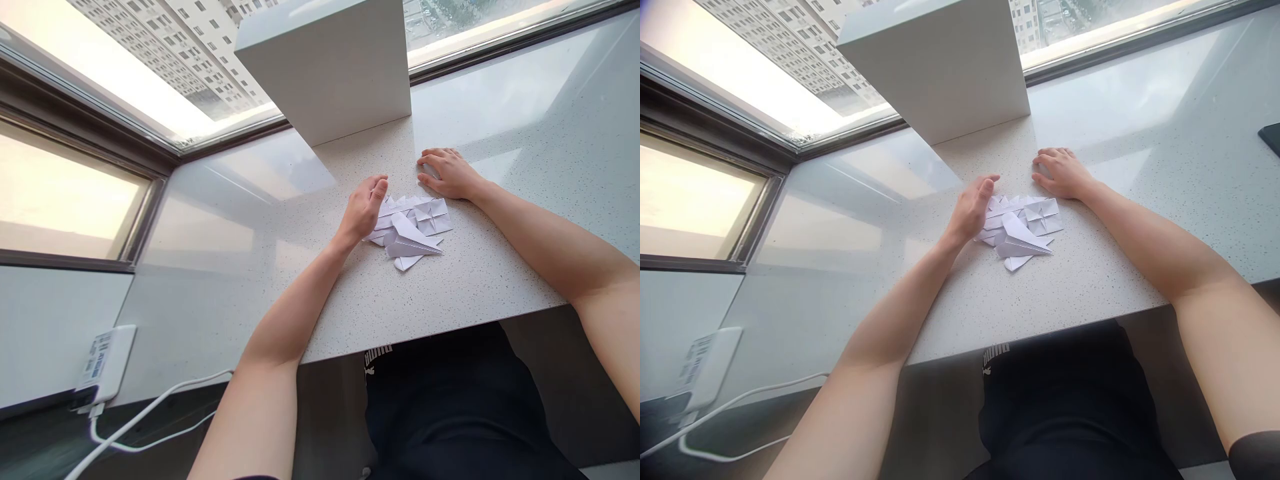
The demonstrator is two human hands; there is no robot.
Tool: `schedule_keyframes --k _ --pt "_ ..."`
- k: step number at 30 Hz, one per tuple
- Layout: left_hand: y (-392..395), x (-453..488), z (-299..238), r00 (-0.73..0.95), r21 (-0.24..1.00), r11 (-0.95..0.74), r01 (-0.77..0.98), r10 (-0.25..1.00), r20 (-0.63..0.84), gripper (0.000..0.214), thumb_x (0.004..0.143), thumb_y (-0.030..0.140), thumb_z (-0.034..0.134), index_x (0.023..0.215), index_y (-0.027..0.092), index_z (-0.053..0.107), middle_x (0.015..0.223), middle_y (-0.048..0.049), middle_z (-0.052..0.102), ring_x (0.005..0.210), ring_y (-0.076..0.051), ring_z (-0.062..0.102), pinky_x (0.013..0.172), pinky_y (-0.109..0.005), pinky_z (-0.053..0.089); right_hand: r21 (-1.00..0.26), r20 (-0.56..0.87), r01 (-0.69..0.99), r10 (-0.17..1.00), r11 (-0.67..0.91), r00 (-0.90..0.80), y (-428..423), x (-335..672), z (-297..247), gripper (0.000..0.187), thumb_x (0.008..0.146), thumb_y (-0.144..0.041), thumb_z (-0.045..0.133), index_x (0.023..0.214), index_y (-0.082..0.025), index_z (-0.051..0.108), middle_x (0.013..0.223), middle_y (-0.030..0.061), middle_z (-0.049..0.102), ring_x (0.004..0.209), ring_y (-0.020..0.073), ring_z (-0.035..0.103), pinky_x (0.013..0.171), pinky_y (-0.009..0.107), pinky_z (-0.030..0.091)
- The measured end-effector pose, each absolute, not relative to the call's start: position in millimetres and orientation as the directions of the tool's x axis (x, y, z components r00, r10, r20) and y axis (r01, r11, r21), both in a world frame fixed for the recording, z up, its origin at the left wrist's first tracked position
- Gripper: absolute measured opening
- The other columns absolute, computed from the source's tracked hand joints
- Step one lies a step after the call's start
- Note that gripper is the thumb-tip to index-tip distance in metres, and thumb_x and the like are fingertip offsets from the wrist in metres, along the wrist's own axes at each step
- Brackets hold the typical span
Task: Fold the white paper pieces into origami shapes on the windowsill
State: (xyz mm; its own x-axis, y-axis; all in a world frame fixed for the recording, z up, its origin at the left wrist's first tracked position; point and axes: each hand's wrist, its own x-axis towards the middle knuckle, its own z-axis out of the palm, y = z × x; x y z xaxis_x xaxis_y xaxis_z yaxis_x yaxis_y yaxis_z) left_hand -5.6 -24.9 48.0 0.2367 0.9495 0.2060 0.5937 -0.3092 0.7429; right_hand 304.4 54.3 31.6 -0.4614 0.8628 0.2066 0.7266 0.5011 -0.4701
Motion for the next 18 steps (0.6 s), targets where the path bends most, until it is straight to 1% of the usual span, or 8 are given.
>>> schedule_keyframes --k 2,4,7,10,12,14,16,18 --pt "-11 -18 39 0.159 0.812 -0.276 0.514 0.961 0.226 0.098 0.115 0.108 0.04 0.142 0.026 0.086 0.145 -0.0191 0.09 0.144 -0.037 0.086 0.12 -0.054 0.073 -0.48 0.198 0.725 0.866 0.495 -0.46 54 304 33 0.068 0.117 -0.062 0.059 0.169 -0.023 0.083 0.19 0.019 0.067 0.178 0.0537 0.056 0.154 0.08 0.032" --pt "0 -28 32 0.123 0.857 -0.235 0.458 0.972 0.2 0.091 0.115 0.107 0.045 0.129 0.027 0.086 0.132 -0.0174 0.091 0.13 -0.033 0.089 0.112 -0.051 0.075 -0.491 0.197 0.721 0.868 0.489 -0.455 55 304 32 0.068 0.117 -0.062 0.059 0.168 -0.024 0.084 0.19 0.0187 0.067 0.178 0.0544 0.056 0.153 0.081 0.032" --pt "6 -32 25 0.114 0.884 -0.209 0.419 0.978 0.177 0.083 0.116 0.103 0.051 0.121 0.027 0.085 0.127 -0.0164 0.091 0.124 -0.031 0.089 0.111 -0.05 0.075 -0.509 0.202 0.709 0.868 0.488 -0.453 54 304 33 0.068 0.115 -0.061 0.061 0.167 -0.025 0.085 0.187 0.0183 0.071 0.177 0.0538 0.056 0.152 0.082 0.033" --pt "4 -30 24 0.146 0.855 -0.25 0.454 0.968 0.205 0.079 0.114 0.1 0.059 0.118 0.026 0.086 0.123 -0.0153 0.092 0.121 -0.031 0.088 0.113 -0.05 0.073 -0.538 0.239 0.668 0.853 0.514 -0.464 45 298 45 0.063 0.115 -0.061 0.062 0.162 -0.027 0.088 0.178 0.0178 0.077 0.171 0.0534 0.06 0.147 0.083 0.038" --pt "2 -29 24 0.171 0.825 -0.282 0.489 0.959 0.226 0.077 0.115 0.098 0.059 0.118 0.027 0.087 0.122 -0.0147 0.092 0.119 -0.031 0.088 0.113 -0.049 0.071 -0.551 0.294 0.63 0.834 0.547 -0.467 34 290 61 0.057 0.117 -0.063 0.062 0.156 -0.032 0.09 0.167 0.0161 0.083 0.16 0.0516 0.066 0.141 0.081 0.046" --pt "2 -29 24 0.184 0.81 -0.293 0.508 0.956 0.23 0.076 0.117 0.096 0.057 0.119 0.027 0.087 0.12 -0.0139 0.092 0.118 -0.03 0.087 0.112 -0.047 0.071 -0.564 0.319 0.588 0.81 0.58 -0.492 18 279 82 0.052 0.117 -0.067 0.065 0.148 -0.034 0.091 0.147 0.0149 0.088 0.142 0.0481 0.074 0.13 0.075 0.055" --pt "2 -30 24 0.191 0.807 -0.294 0.513 0.955 0.226 0.074 0.119 0.094 0.055 0.12 0.027 0.087 0.118 -0.0131 0.091 0.118 -0.03 0.087 0.112 -0.046 0.07 -0.579 0.245 0.52 0.742 0.628 -0.624 2 267 101 0.048 0.115 -0.07 0.069 0.133 -0.031 0.092 0.12 0.0126 0.089 0.118 0.0411 0.079 0.116 0.065 0.062" --pt "3 -30 23 0.197 0.802 -0.304 0.514 0.952 0.235 0.072 0.12 0.091 0.055 0.12 0.027 0.087 0.119 -0.013 0.091 0.118 -0.03 0.087 0.113 -0.047 0.07 -0.58 0.105 0.497 0.664 0.645 -0.74 -15 256 114 0.047 0.11 -0.072 0.08 0.123 -0.028 0.089 0.104 0.01 0.085 0.102 0.036 0.079 0.103 0.056 0.063"
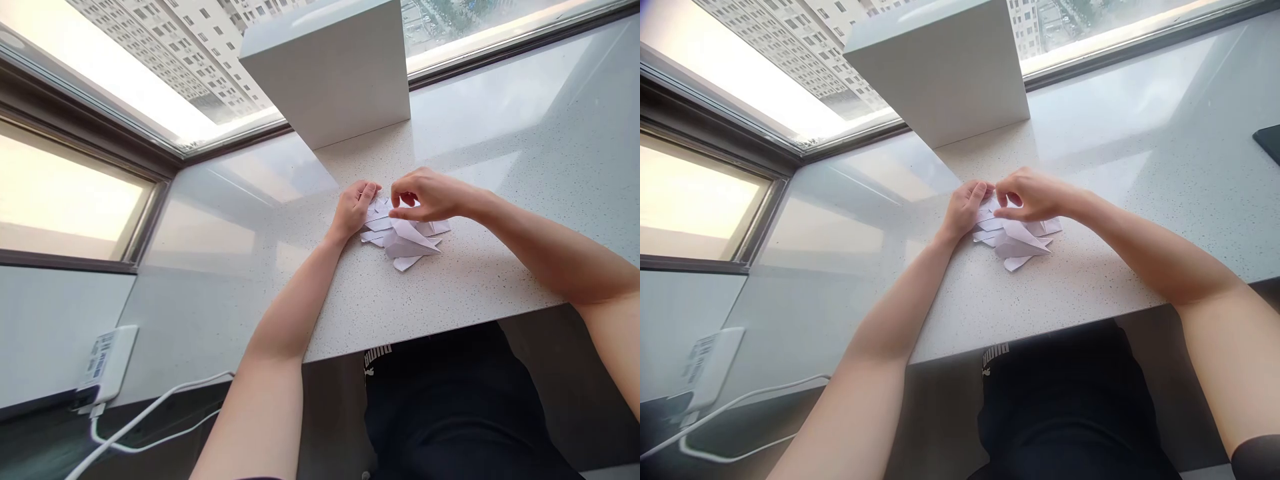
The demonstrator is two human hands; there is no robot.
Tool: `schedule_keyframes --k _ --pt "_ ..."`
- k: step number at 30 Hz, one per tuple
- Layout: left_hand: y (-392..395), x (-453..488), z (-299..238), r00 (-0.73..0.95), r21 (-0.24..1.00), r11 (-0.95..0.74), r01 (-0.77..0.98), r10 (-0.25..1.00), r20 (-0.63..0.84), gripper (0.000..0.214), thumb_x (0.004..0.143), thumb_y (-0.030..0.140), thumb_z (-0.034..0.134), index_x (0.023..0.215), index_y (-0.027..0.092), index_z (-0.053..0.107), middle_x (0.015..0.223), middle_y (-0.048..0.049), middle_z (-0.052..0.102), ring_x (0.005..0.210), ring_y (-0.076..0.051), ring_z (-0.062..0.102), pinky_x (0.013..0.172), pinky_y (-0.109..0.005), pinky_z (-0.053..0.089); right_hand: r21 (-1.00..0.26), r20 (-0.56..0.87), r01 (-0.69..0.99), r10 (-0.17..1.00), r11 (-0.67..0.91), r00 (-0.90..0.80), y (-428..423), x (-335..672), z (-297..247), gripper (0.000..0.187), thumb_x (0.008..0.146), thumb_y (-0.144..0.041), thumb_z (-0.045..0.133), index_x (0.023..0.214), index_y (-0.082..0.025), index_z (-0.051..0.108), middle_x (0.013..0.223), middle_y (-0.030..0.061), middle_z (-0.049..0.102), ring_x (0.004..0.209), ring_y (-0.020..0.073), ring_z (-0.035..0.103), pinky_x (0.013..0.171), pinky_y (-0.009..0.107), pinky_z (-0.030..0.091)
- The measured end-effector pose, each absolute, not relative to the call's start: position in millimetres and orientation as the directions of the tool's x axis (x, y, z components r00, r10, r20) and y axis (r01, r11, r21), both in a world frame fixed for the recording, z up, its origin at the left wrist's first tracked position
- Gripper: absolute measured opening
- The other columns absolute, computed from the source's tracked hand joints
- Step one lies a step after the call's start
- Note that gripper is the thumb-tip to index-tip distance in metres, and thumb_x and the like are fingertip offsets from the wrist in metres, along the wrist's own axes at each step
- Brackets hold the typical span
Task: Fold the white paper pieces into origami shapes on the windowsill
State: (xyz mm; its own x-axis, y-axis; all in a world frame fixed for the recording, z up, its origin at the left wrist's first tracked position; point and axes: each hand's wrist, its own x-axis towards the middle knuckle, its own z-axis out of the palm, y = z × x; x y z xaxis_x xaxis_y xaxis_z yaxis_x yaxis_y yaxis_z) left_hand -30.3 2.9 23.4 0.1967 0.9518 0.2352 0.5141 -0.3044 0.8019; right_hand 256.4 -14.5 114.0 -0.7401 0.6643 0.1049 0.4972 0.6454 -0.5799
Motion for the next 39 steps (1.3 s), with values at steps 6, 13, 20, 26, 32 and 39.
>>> schedule_keyframes --k 6,13,20,26,32,39 --pt "3 -29 23 0.187 0.805 -0.293 0.516 0.955 0.228 0.067 0.121 0.086 0.056 0.119 0.027 0.087 0.13 -0.0136 0.093 0.126 -0.031 0.087 0.118 -0.047 0.068 -0.456 -0.154 0.68 0.702 0.574 -0.696 -47 242 115 0.062 0.088 -0.062 0.105 0.135 -0.029 0.082 0.116 0.0146 0.09 0.109 0.0433 0.084 0.086 0.049 0.061" --pt "3 -29 23 0.197 0.803 -0.305 0.512 0.952 0.236 0.066 0.12 0.087 0.058 0.12 0.028 0.087 0.132 -0.0135 0.093 0.126 -0.031 0.086 0.118 -0.048 0.067 -0.527 -0.16 0.696 0.748 0.488 -0.645 -31 245 97 0.07 0.087 -0.053 0.103 0.148 -0.031 0.077 0.129 0.0139 0.089 0.122 0.0452 0.084 0.093 0.052 0.068" --pt "-2 -30 29 0.251 0.794 -0.355 0.493 0.932 0.262 0.078 0.117 0.096 0.055 0.122 0.027 0.089 0.126 -0.0137 0.093 0.12 -0.032 0.086 0.112 -0.048 0.068 -0.743 -0.152 0.558 0.717 0.371 -0.68 11 268 99 0.053 0.092 -0.068 0.101 0.121 -0.03 0.078 0.104 0.008 0.086 0.101 0.0366 0.083 0.083 0.048 0.068" --pt "-12 -26 42 0.316 0.788 -0.384 0.482 0.915 0.253 0.083 0.114 0.103 0.054 0.117 0.028 0.09 0.132 -0.0146 0.094 0.128 -0.034 0.086 0.118 -0.05 0.068 -0.931 0.039 0.297 0.866 0.213 -0.498 33 278 73 0.074 0.089 -0.098 0.094 0.111 -0.032 0.068 0.086 0.0022 0.07 0.085 0.03 0.073 0.077 0.049 0.07" --pt "-17 -20 50 0.412 0.757 -0.441 0.481 0.876 0.249 0.084 0.11 0.104 0.063 0.123 0.028 0.094 0.139 -0.0162 0.094 0.137 -0.038 0.086 0.128 -0.055 0.066 -0.941 0.098 0.256 0.901 0.223 -0.423 35 274 63 0.079 0.096 -0.109 0.077 0.117 -0.032 0.068 0.095 0.0035 0.07 0.092 0.0299 0.073 0.085 0.052 0.073" --pt "-22 -2 45 0.401 0.829 -0.401 0.389 0.884 0.24 0.081 0.107 0.101 0.073 0.126 0.026 0.094 0.142 -0.0164 0.093 0.139 -0.036 0.086 0.126 -0.05 0.067 -0.947 0.115 0.223 0.89 0.233 -0.441 25 266 70 0.078 0.097 -0.106 0.078 0.124 -0.032 0.072 0.104 0.0073 0.077 0.103 0.0345 0.077 0.094 0.059 0.074"
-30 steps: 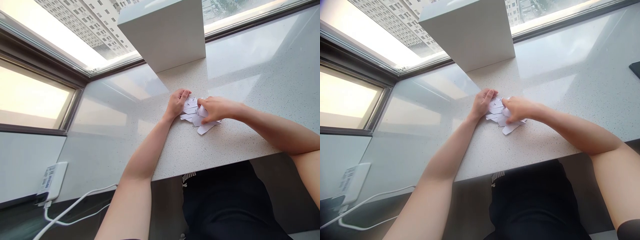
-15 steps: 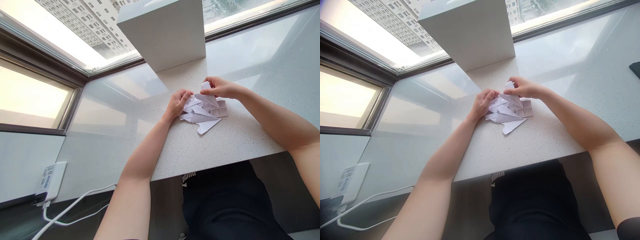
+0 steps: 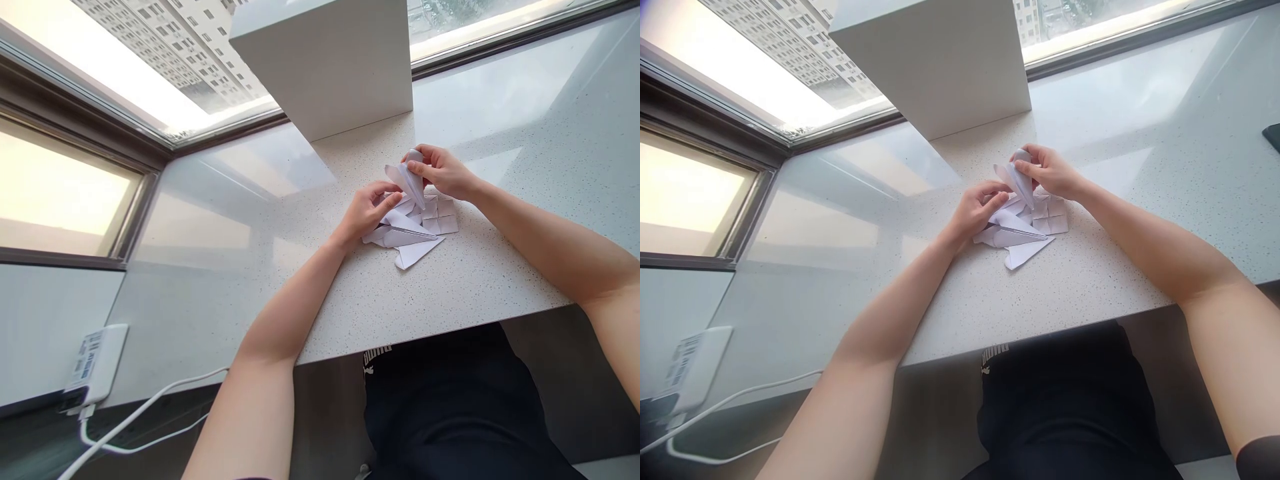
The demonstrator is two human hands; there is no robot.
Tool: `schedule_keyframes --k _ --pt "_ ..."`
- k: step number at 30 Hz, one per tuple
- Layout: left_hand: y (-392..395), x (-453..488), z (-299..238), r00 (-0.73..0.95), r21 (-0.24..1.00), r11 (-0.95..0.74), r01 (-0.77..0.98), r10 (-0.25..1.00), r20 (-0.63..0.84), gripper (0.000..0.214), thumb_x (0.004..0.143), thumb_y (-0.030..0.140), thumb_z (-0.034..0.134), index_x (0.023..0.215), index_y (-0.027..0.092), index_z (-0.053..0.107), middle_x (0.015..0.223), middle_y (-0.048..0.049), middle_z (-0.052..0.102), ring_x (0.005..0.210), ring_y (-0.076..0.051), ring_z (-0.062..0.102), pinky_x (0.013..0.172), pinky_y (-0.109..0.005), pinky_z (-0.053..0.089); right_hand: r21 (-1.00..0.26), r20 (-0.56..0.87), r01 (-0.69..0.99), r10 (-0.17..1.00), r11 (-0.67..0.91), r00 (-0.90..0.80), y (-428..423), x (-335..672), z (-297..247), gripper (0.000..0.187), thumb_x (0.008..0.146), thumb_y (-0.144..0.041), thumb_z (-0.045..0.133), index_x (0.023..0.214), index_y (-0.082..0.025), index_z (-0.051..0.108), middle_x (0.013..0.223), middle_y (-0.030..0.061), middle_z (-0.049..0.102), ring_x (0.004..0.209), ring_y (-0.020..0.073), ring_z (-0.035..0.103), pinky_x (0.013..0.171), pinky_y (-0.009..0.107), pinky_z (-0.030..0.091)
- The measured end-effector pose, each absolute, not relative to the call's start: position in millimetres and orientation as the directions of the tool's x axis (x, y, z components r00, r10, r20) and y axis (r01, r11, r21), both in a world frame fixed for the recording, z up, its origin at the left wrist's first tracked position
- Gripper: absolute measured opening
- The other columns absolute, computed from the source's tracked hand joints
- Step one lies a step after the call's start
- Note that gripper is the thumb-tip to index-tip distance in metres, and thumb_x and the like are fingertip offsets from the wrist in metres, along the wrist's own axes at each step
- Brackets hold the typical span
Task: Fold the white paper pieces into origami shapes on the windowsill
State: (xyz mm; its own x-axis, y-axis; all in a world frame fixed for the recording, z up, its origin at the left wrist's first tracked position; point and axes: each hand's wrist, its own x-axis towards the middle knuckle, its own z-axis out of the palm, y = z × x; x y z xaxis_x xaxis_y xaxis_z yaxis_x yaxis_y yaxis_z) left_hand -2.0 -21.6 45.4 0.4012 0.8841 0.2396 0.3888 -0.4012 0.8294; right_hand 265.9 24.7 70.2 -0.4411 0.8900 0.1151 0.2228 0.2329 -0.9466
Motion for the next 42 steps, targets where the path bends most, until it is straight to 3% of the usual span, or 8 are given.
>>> schedule_keyframes --k 8,14,19,24,29,31,34,42 --pt "-17 3 33 0.328 0.906 -0.304 0.295 0.923 0.203 0.081 0.104 0.102 0.078 0.119 0.024 0.089 0.115 -0.0108 0.092 0.108 -0.03 0.085 0.092 -0.043 0.066 -0.954 0.187 0.152 0.908 0.259 -0.374 18 258 76 0.087 0.089 -0.113 0.084 0.12 -0.032 0.074 0.11 0.0078 0.081 0.11 0.0329 0.079 0.084 0.046 0.074" --pt "-15 0 34 0.333 0.945 -0.258 0.2 0.925 0.182 0.077 0.09 0.099 0.097 0.105 0.025 0.089 0.088 -0.0043 0.081 0.08 -0.022 0.075 0.07 -0.036 0.054 -0.959 0.232 0.07 0.906 0.273 -0.355 18 251 71 0.086 0.086 -0.111 0.091 0.114 -0.031 0.075 0.108 0.0066 0.081 0.107 0.0296 0.079 0.081 0.041 0.074" --pt "-13 3 33 0.324 0.975 -0.224 0.008 0.923 0.209 0.072 0.081 0.088 0.112 0.104 0.023 0.091 0.101 -0.0066 0.091 0.096 -0.025 0.085 0.082 -0.035 0.065 -0.952 0.252 0.064 0.888 0.298 -0.386 15 249 70 0.077 0.094 -0.101 0.094 0.12 -0.031 0.073 0.11 0.0063 0.079 0.103 0.0277 0.078 0.08 0.04 0.071" --pt "-5 1 26 0.15 0.975 -0.22 -0.045 0.963 0.224 0.06 0.092 0.079 0.11 0.11 0.027 0.086 0.106 -0.0071 0.093 0.103 -0.025 0.09 0.093 -0.036 0.073 -0.886 0.173 0.352 0.92 0.301 -0.35 5 255 95 0.062 0.108 -0.081 0.092 0.139 -0.03 0.073 0.118 0.0075 0.079 0.104 0.0274 0.073 0.085 0.04 0.065" --pt "-1 -2 25 0.059 0.986 -0.164 -0.038 0.984 0.166 0.052 0.099 0.069 0.108 0.11 0.028 0.079 0.101 -0.0039 0.092 0.097 -0.021 0.091 0.089 -0.031 0.072 -0.623 -0.174 0.665 0.756 0.412 -0.632 -19 256 131 0.043 0.104 -0.059 0.097 0.122 -0.024 0.081 0.11 0.0103 0.083 0.107 0.0328 0.076 0.089 0.041 0.056" --pt "-2 -2 26 0.052 0.989 -0.142 -0.032 0.988 0.144 0.051 0.1 0.067 0.108 0.112 0.027 0.079 0.102 -0.004 0.092 0.095 -0.021 0.091 0.089 -0.031 0.073 -0.5 -0.317 0.735 0.692 0.458 -0.648 -31 252 138 0.042 0.098 -0.053 0.102 0.121 -0.023 0.083 0.111 0.0109 0.085 0.108 0.0352 0.079 0.086 0.041 0.052" --pt "-2 -3 26 0.056 0.991 -0.132 -0.029 0.989 0.133 0.05 0.1 0.066 0.107 0.113 0.026 0.08 0.105 -0.0053 0.093 0.095 -0.021 0.092 0.09 -0.033 0.074 -0.387 -0.363 0.766 0.678 0.514 -0.639 -44 243 138 0.039 0.096 -0.045 0.102 0.12 -0.022 0.083 0.116 0.0135 0.086 0.112 0.037 0.079 0.084 0.042 0.049" --pt "-6 -4 30 0.085 0.994 -0.113 -0.012 0.99 0.113 0.044 0.105 0.064 0.102 0.111 0.024 0.084 0.113 -0.009 0.096 0.105 -0.025 0.094 0.099 -0.038 0.077 -0.483 -0.439 0.775 0.654 0.407 -0.617 -20 247 133 0.031 0.097 -0.044 0.098 0.103 -0.025 0.075 0.105 0.0075 0.081 0.103 0.03 0.074 0.079 0.039 0.045"
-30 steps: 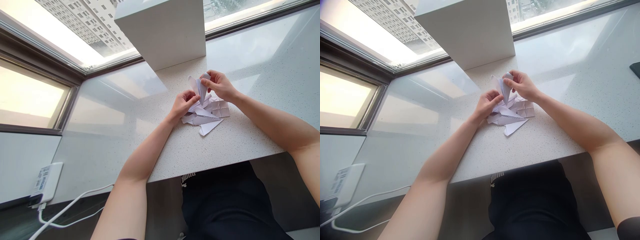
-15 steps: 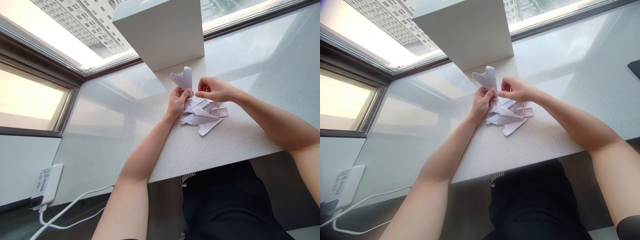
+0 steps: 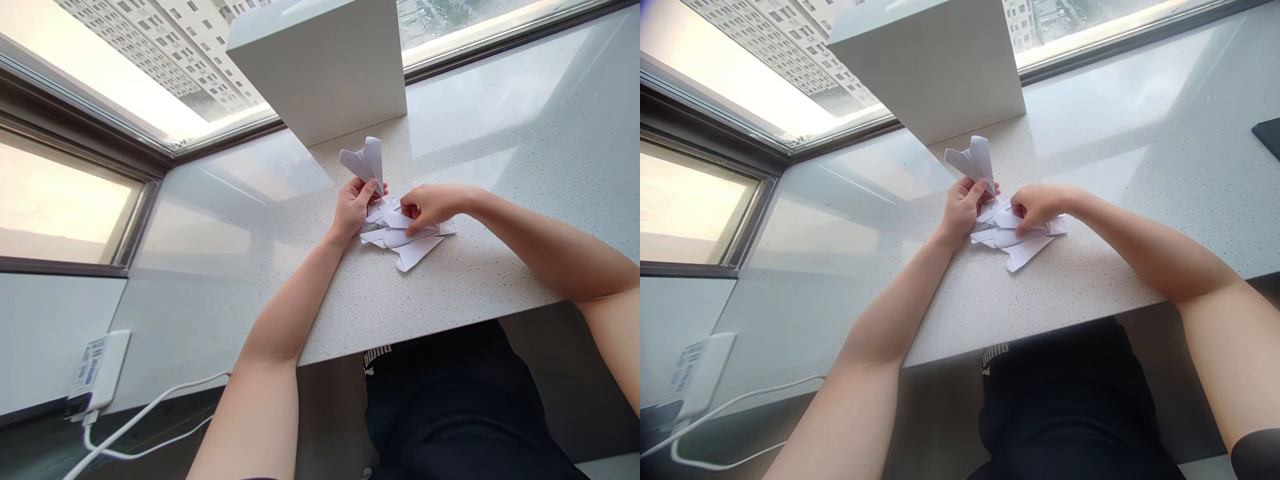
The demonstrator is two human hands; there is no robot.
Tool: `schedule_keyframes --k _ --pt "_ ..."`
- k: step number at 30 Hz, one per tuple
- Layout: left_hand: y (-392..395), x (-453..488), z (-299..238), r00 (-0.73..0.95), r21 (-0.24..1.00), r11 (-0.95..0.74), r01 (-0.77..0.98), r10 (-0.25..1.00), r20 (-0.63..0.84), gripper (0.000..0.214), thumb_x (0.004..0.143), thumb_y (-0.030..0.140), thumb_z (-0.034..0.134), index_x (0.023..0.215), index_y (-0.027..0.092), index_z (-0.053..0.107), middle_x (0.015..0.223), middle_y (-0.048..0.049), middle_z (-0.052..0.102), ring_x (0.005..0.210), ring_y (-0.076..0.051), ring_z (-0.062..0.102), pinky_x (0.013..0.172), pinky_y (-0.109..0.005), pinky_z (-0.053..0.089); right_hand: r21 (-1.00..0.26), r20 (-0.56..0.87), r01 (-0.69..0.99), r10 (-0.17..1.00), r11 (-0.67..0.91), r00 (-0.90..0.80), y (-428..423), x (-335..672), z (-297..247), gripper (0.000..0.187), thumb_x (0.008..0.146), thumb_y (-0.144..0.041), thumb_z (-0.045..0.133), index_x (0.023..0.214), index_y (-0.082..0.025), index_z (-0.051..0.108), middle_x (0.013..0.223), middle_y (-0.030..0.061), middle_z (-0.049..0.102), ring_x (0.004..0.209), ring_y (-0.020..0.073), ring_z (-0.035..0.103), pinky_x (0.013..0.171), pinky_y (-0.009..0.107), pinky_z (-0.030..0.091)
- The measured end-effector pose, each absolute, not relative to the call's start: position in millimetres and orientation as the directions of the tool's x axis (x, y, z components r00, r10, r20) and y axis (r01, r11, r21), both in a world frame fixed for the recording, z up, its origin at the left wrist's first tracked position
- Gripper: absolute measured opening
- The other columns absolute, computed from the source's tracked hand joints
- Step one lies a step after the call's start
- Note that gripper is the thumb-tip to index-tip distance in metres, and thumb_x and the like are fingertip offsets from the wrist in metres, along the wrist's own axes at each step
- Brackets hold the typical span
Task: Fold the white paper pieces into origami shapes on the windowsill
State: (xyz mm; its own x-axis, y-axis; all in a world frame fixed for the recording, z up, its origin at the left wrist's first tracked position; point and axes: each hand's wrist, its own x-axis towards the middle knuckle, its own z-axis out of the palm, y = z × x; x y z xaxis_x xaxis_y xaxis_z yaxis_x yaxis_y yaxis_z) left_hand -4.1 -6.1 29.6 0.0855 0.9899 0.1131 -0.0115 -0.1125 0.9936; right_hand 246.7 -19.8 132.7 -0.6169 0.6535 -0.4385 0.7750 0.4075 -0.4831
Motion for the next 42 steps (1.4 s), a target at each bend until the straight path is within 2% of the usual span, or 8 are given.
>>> schedule_keyframes --k 9,14,18,22,28,32,37,42 --pt "-3 -2 28 0.113 0.995 -0.088 -0.038 0.989 0.092 0.04 0.106 0.064 0.099 0.106 0.026 0.085 0.103 -0.0075 0.094 0.102 -0.026 0.094 0.096 -0.038 0.078 -0.828 -0.427 0.553 0.535 0.094 -0.729 9 274 122 0.067 0.08 -0.079 0.112 0.09 -0.027 0.071 0.09 0.0013 0.067 0.088 0.0235 0.062 0.077 0.037 0.048" --pt "1 -4 20 0.132 0.99 -0.134 -0.051 0.981 0.14 0.042 0.106 0.066 0.097 0.107 0.026 0.085 0.095 -0.0047 0.089 0.097 -0.026 0.091 0.092 -0.038 0.075 -0.939 -0.296 0.341 0.591 -0.036 -0.75 20 286 117 0.057 0.088 -0.066 0.113 0.094 -0.025 0.074 0.087 0.0 0.064 0.082 0.0183 0.059 0.073 0.033 0.053" --pt "1 -7 20 0.168 0.987 -0.161 -0.016 0.973 0.161 0.044 0.105 0.067 0.098 0.103 0.024 0.087 0.097 -0.006 0.089 0.092 -0.024 0.086 0.091 -0.038 0.073 -0.975 -0.162 0.221 0.751 -0.022 -0.64 20 278 110 0.042 0.1 -0.056 0.105 0.103 -0.025 0.077 0.091 0.0016 0.073 0.087 0.0196 0.069 0.078 0.034 0.066" --pt "-4 -5 25 0.213 0.988 -0.156 0.012 0.966 0.149 0.043 0.104 0.067 0.098 0.103 0.025 0.089 0.098 -0.0078 0.091 0.097 -0.027 0.087 0.094 -0.04 0.073 -0.962 -0.058 0.26 0.875 0.079 -0.48 13 263 104 0.04 0.103 -0.057 0.102 0.112 -0.026 0.078 0.104 0.0068 0.082 0.101 0.0259 0.08 0.09 0.043 0.076" --pt "-10 -1 30 0.241 0.991 -0.135 0.011 0.962 0.128 0.046 0.097 0.066 0.107 0.108 0.024 0.09 0.105 -0.0085 0.094 0.113 -0.031 0.092 0.1 -0.041 0.074 -0.932 0.035 0.317 0.914 0.176 -0.405 6 252 98 0.049 0.1 -0.068 0.102 0.116 -0.028 0.078 0.109 0.0095 0.087 0.108 0.0303 0.085 0.095 0.05 0.078" --pt "-12 0 33 0.247 0.98 -0.195 0.047 0.953 0.178 0.049 0.096 0.07 0.107 0.106 0.024 0.092 0.107 -0.0095 0.096 0.118 -0.033 0.092 0.105 -0.043 0.074 -0.909 0.064 0.345 0.896 0.234 -0.438 1 250 100 0.055 0.098 -0.07 0.104 0.124 -0.028 0.081 0.109 0.011 0.089 0.111 0.0342 0.085 0.096 0.054 0.077" --pt "-8 1 32 0.128 0.987 -0.161 0.021 0.979 0.157 0.044 0.104 0.067 0.101 0.105 0.024 0.089 0.103 -0.009 0.094 0.107 -0.029 0.094 0.102 -0.042 0.076 -0.792 0.125 0.483 0.874 0.373 -0.47 0 257 104 0.054 0.102 -0.061 0.097 0.139 -0.024 0.085 0.132 0.0172 0.09 0.124 0.0398 0.082 0.109 0.06 0.071" --pt "-4 2 32 0.05 0.992 -0.121 -0.03 0.991 0.122 0.041 0.108 0.065 0.098 0.107 0.026 0.085 0.105 -0.0075 0.094 0.112 -0.028 0.095 0.105 -0.041 0.078 -0.653 0.034 0.534 0.725 0.538 -0.688 3 263 98 0.057 0.095 -0.046 0.097 0.145 -0.023 0.086 0.149 0.0183 0.086 0.146 0.0448 0.071 0.127 0.062 0.059"
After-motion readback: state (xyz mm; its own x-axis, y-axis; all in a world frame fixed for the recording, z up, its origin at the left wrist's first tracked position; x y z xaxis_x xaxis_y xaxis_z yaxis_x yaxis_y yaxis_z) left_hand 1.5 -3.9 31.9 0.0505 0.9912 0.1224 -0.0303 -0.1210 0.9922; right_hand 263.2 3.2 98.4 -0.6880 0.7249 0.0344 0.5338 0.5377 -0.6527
